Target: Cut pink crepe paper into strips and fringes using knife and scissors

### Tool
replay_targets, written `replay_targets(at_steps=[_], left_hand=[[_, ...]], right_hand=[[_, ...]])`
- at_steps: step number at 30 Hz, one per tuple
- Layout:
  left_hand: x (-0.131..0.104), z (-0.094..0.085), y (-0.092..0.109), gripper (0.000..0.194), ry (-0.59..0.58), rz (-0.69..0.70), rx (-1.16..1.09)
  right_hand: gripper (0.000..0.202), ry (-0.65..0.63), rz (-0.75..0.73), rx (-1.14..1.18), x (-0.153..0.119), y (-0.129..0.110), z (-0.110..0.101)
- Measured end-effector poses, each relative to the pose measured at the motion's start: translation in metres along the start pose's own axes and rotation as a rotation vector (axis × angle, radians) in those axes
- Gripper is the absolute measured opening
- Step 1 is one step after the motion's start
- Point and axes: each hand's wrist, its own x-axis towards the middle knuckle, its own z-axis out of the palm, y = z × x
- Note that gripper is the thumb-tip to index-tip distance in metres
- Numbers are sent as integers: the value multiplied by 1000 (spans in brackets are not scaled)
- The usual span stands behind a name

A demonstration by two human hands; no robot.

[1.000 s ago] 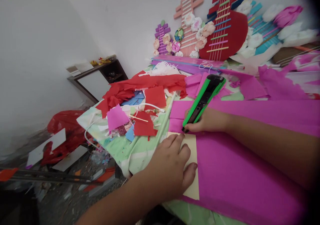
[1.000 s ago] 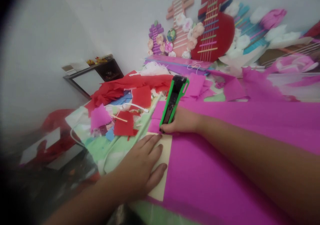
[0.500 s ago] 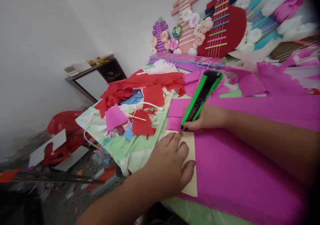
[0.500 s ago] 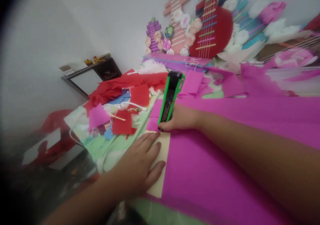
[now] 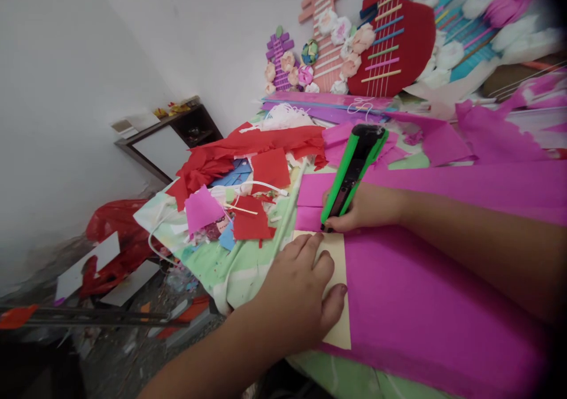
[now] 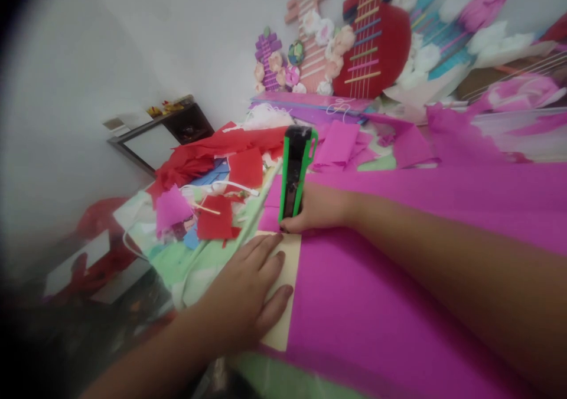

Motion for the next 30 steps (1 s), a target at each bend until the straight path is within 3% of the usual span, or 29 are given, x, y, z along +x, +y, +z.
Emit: replay_targets(at_steps=[9, 17, 22, 30], left_hand=[[2, -2, 1, 31, -1, 15, 7], [0, 1, -1, 45, -19, 8, 15], [2, -1, -2, 43, -49, 73, -1], [2, 0, -2, 43, -93, 40, -10]], right_hand=[[13, -6, -1, -62, 0, 0, -4], [12, -42, 43, -39, -1, -2, -8], [14, -72, 69, -98, -2, -1, -8], [13, -81, 43, -134, -3, -3, -12]])
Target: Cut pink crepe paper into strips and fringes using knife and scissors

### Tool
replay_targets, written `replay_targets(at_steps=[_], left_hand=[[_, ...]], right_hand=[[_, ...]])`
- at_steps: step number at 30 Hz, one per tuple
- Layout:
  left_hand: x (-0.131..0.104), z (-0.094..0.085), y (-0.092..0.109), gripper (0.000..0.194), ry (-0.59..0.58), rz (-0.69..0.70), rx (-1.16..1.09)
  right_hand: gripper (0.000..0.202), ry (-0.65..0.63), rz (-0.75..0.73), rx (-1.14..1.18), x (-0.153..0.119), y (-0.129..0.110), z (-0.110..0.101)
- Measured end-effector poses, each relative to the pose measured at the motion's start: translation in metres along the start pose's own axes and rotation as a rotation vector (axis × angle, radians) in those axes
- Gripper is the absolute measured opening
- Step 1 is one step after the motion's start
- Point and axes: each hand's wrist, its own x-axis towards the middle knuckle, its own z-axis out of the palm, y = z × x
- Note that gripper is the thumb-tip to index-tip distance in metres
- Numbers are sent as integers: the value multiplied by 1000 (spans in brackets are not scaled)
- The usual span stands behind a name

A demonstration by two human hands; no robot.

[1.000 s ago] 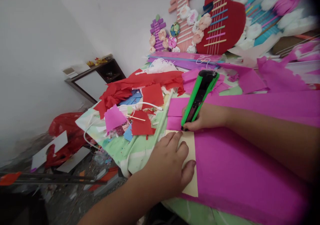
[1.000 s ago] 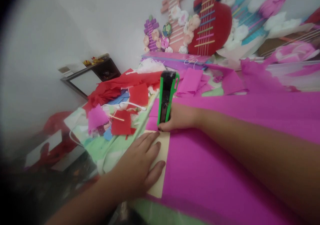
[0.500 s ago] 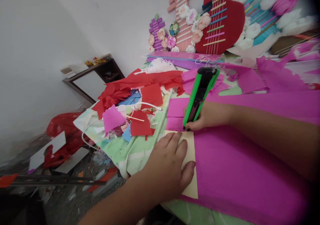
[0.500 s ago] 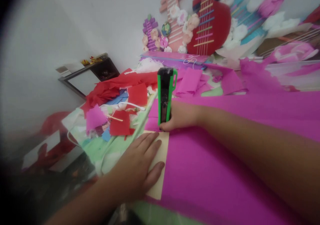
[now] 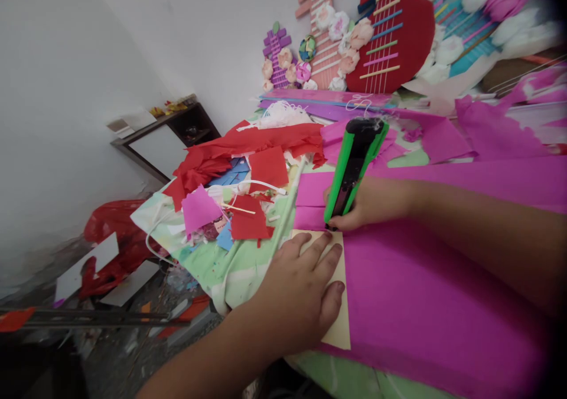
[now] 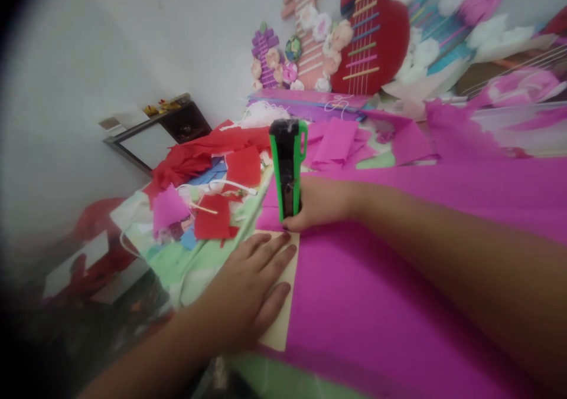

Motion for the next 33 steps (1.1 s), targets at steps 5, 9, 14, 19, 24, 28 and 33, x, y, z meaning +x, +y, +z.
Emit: replay_targets(at_steps=[5, 9, 14, 19, 24, 28, 33], left_hand=[[0, 0, -1, 43, -4, 19, 5], [0, -1, 0, 43, -13, 11, 4], [-2, -1, 0, 41, -5, 0, -19], [-3, 0, -1, 40, 30, 4, -31], [-3, 0, -1, 41, 18, -10, -50], [-3, 0, 0, 41, 14, 7, -59], [-2, 0, -1, 39, 40, 7, -39]], right_hand=[[11, 10, 5, 3, -3, -2, -4], [12, 40, 44, 61, -4, -3, -6], [19, 103, 105, 143, -4, -5, -5], [15, 66, 101, 121, -1, -5, 4], [17, 28, 89, 79, 4, 0, 9], [16, 11, 79, 23, 5, 2, 11], [16, -8, 93, 132, 2, 0, 6]])
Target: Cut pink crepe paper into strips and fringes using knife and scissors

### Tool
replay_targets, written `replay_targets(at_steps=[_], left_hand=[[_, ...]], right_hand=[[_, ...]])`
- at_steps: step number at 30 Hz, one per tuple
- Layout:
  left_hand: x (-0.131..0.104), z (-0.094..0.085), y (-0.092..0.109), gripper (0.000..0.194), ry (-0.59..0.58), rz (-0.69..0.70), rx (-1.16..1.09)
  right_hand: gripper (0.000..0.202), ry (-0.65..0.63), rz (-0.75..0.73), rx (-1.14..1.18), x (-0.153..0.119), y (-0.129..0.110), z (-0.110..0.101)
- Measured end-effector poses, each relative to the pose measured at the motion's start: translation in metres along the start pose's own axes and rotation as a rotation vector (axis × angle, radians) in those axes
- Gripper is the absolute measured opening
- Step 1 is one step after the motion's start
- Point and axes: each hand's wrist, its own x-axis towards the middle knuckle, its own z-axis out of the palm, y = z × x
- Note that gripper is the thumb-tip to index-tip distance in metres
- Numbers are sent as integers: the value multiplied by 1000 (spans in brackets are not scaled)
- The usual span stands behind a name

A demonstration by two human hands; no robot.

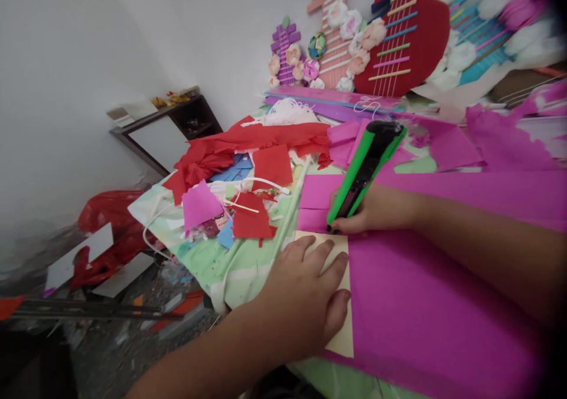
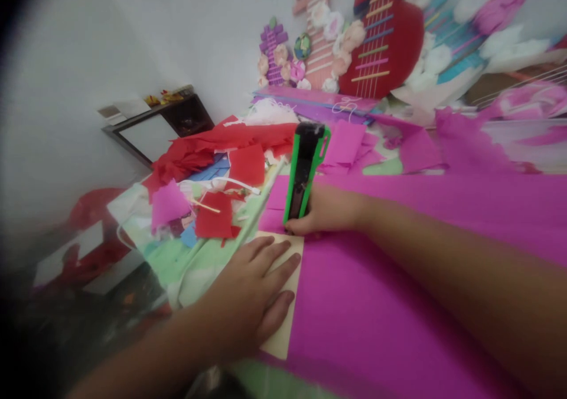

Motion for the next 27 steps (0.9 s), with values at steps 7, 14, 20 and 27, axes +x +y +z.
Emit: replay_targets(at_steps=[7, 14, 20, 27], left_hand=[[-1, 1, 0, 40, -4, -25, -11], [0, 0, 0, 40, -12, -9, -11], [1, 0, 1, 40, 20, -13, 17], [0, 1, 0, 41, 2, -24, 7]], right_hand=[[14, 28, -5, -55, -4, -9, -8], [16, 24, 33, -84, -2, -5, -2], [13, 60, 18, 9, -7, -7, -9], [13, 30, 47, -6, -8, -7, -12]])
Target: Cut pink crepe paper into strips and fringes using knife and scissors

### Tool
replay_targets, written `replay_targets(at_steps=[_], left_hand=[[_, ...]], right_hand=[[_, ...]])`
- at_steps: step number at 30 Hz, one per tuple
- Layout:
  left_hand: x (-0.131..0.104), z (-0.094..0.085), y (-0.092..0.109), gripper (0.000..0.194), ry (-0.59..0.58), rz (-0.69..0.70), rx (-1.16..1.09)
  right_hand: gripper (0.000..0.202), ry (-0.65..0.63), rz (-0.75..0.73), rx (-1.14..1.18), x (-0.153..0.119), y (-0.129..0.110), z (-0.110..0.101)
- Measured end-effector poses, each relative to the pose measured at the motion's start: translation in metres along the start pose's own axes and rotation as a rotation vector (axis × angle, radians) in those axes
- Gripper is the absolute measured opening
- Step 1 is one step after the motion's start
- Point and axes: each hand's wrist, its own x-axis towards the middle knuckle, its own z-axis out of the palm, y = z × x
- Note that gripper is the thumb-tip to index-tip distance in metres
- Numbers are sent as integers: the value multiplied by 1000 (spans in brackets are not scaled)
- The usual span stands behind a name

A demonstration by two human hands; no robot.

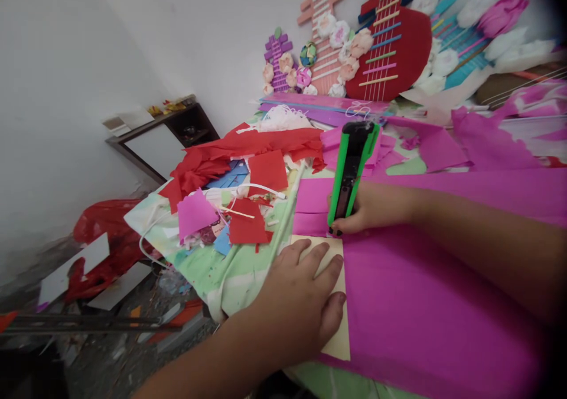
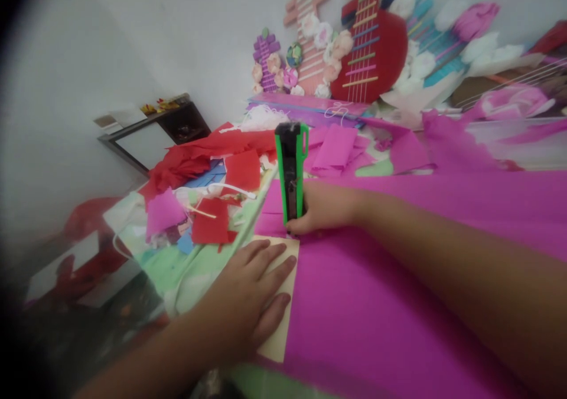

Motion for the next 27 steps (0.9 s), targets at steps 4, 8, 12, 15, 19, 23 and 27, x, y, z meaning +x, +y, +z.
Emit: replay_targets(at_steps=[4, 8, 12, 15, 19, 23, 27], left_hand=[[-1, 1, -1, 40, 16, 4, 4], [-1, 1, -1, 41, 9, 0, 0], [-2, 1, -1, 41, -24, 0, -21], [-1, 1, -2, 42, -23, -10, -38], [-1, 1, -2, 41, -14, -15, -56], [-1, 1, -1, 41, -9, -34, -65], [-2, -1, -1, 41, -15, -30, -63]], right_hand=[[14, -8, 8, 13, 1, 1, 1], [16, 22, 9, -2, 2, 1, 1], [16, -16, 20, -14, 2, 4, 1], [15, 18, 10, 35, 2, 4, 2], [16, 38, 8, 73, 3, 4, 3], [16, 3, 25, 50, 5, 7, 5], [15, 16, -2, 29, 6, 7, 6]])
